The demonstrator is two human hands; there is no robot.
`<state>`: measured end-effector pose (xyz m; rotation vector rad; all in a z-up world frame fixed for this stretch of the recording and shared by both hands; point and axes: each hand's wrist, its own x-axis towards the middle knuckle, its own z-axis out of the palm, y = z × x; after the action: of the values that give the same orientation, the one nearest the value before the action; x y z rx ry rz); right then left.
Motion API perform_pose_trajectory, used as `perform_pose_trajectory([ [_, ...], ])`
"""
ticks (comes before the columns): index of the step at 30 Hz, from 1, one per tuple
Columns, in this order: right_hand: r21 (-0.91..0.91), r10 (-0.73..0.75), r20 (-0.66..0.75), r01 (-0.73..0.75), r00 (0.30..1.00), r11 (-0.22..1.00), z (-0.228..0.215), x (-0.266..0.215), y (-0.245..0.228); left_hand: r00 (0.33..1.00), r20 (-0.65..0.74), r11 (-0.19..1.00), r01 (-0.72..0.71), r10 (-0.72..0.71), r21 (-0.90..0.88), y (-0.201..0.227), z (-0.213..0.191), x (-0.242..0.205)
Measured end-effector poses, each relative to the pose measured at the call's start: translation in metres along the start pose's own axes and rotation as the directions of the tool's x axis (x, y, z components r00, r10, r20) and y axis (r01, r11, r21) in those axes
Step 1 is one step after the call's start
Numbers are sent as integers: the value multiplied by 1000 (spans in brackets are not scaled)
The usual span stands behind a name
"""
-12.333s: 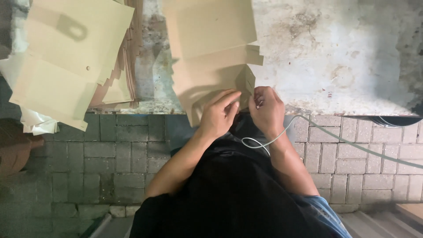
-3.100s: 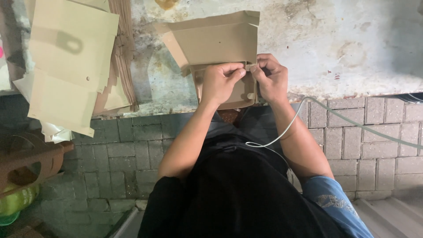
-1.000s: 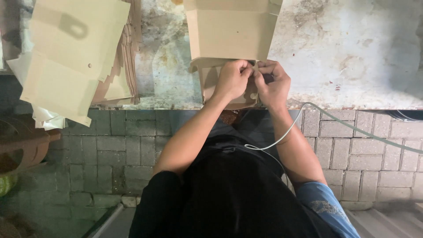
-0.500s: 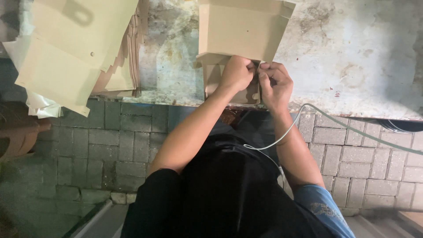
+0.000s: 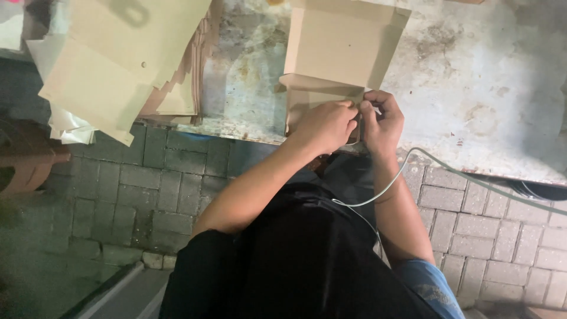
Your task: The person folds flat cardboard sheets into small rectangular boxes by hand, tucking flaps and securing edges. Completed boxes are stacked on the table while new sheets are taken from a nearby pile.
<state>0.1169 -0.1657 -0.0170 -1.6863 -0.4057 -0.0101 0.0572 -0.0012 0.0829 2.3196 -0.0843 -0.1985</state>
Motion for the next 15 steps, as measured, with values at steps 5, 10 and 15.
perform_pose_trajectory([
  [5, -19, -130, -150, 129, 980, 992, -8, -14, -22, 732, -680, 982, 148, -31, 114, -52, -14, -44],
  [10, -121, -272, -25, 267, 962, 956, 15, -18, -81, 749, -390, 842, 439, -536, -313, -84, -6, -50],
  [15, -332, 172, 294, -68, 940, 941, 43, -8, -95, 532, -841, 988, 54, 93, 143, -58, 22, -44],
])
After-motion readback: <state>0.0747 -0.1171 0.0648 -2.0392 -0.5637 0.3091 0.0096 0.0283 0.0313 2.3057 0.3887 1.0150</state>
